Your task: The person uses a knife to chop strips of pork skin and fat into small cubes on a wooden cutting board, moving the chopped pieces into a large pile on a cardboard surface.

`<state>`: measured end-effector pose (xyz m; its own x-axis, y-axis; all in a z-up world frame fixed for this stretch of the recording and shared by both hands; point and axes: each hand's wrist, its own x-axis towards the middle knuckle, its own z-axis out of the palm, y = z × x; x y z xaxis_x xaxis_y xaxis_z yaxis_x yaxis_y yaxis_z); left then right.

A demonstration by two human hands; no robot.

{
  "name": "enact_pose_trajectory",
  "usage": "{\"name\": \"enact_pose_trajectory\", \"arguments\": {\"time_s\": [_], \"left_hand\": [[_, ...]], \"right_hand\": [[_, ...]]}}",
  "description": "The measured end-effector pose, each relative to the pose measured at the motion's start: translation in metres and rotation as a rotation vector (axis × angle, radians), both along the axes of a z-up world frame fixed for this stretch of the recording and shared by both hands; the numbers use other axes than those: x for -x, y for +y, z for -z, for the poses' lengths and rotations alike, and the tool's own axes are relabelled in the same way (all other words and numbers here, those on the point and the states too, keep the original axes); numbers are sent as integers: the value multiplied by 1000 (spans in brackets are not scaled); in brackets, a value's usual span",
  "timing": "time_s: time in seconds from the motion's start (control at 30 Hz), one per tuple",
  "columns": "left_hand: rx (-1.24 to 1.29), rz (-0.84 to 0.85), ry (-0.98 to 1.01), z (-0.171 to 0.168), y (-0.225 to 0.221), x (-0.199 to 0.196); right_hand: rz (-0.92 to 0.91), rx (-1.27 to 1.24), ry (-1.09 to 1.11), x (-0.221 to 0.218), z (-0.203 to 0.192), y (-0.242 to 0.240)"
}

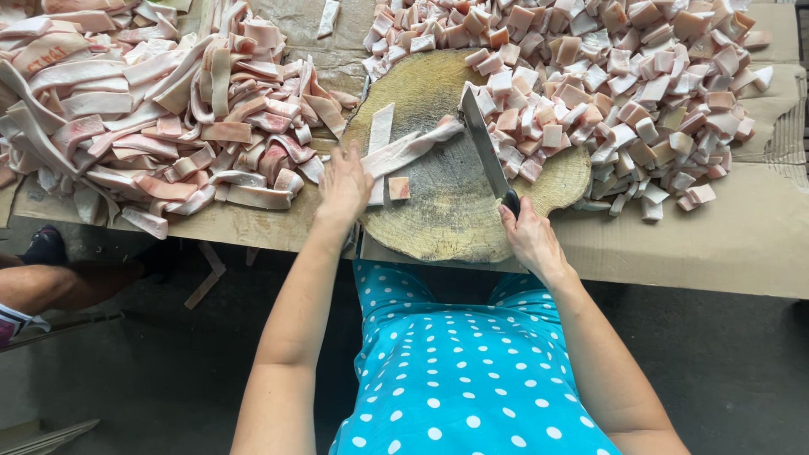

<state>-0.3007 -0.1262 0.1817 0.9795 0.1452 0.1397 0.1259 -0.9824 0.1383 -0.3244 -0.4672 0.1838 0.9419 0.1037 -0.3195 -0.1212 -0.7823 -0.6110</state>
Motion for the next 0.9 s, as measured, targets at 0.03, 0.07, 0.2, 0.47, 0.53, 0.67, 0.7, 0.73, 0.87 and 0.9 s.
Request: {"name": "enact_pose_trajectory", "arguments": {"time_s": [0.03, 0.07, 0.2, 0.47, 0.53, 0.67, 0.7, 0.73, 0.87, 0.9], "left_hand": [[0, 2, 4, 7, -4, 8], [-30, 110, -1, 12, -15, 13], [208, 397, 56, 21, -42, 22], [307, 278, 198, 15, -60, -27], [589, 409, -73, 10, -71, -55], [491, 344, -142, 16, -81, -86], [307, 337, -44, 21, -83, -85], [123, 326, 52, 25, -83, -85], [458, 221, 337, 29, -79, -76], [654, 241, 365, 31, -78, -77]], "right_hand": [[2, 0, 4, 0, -1, 0], [-6, 13, 26, -2, -2, 0], [-44, 108, 41, -1, -2, 5], [-120, 161, -84, 4, 10, 7], [-115, 133, -50, 1, 2, 2], [56, -18, 75, 5, -16, -1], [73, -30, 73, 7, -19, 0], [76, -32, 76, 8, -22, 1], [144, -168, 179, 9, -40, 0], [172, -242, 230, 9, -43, -1]]}}
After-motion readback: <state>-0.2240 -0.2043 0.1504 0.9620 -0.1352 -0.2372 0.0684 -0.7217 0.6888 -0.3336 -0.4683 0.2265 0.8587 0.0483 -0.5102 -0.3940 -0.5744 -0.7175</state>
